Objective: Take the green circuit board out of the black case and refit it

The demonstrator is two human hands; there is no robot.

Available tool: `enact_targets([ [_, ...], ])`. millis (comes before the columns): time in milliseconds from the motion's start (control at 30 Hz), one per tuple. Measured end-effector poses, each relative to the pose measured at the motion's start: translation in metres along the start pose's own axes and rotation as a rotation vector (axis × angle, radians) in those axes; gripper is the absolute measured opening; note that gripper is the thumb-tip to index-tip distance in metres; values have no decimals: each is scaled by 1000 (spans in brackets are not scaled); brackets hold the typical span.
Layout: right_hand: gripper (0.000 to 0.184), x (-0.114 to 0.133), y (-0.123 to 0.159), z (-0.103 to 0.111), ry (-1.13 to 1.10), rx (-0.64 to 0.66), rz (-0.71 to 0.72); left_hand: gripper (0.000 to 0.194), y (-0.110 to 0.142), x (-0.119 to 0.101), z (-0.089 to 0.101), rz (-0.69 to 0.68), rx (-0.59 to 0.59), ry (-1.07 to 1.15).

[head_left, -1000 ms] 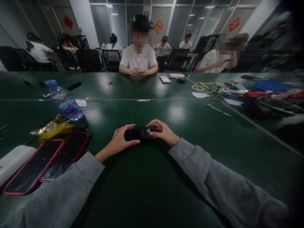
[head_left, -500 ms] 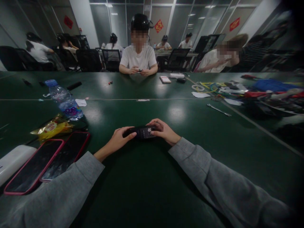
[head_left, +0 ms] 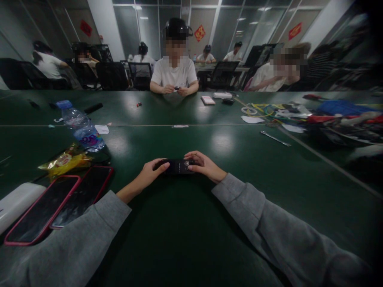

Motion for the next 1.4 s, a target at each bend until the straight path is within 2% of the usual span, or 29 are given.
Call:
enact_targets([
  [333, 43, -5, -1, 2, -120, -51, -41, 55, -1, 1, 0, 47, -4, 67],
  [467, 41, -6, -1, 3, -142, -78, -39, 53, -1, 1, 2, 22, 19, 79],
  [1067, 42, -10, -1, 5, -150, -50, 4, 55, -1, 1, 0, 43, -18, 65],
  [1167, 40, -9, -1, 4, -139, -51, 8, 69, -1, 4, 0, -17, -31, 20],
  [1267, 38, -8, -1, 2, -108, -50, 20, 81, -1, 4, 0, -134, -43, -61],
  [1333, 38, -7, -1, 1, -71, -35, 28, 82, 0, 4, -1, -209, -45, -97],
  [1400, 39, -6, -1, 0, -26, -20, 32, 75, 1, 2, -1, -249, -39, -129],
])
Point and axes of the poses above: each hand's wrist, its own y-axis away from the middle knuckle, its own z-axis out of the back of the hand, x = y × z, the point moved 1 cm from there along -y, towards the middle knuckle, and after that the axes turned 10 degrees about z, right-handed, at the moved point
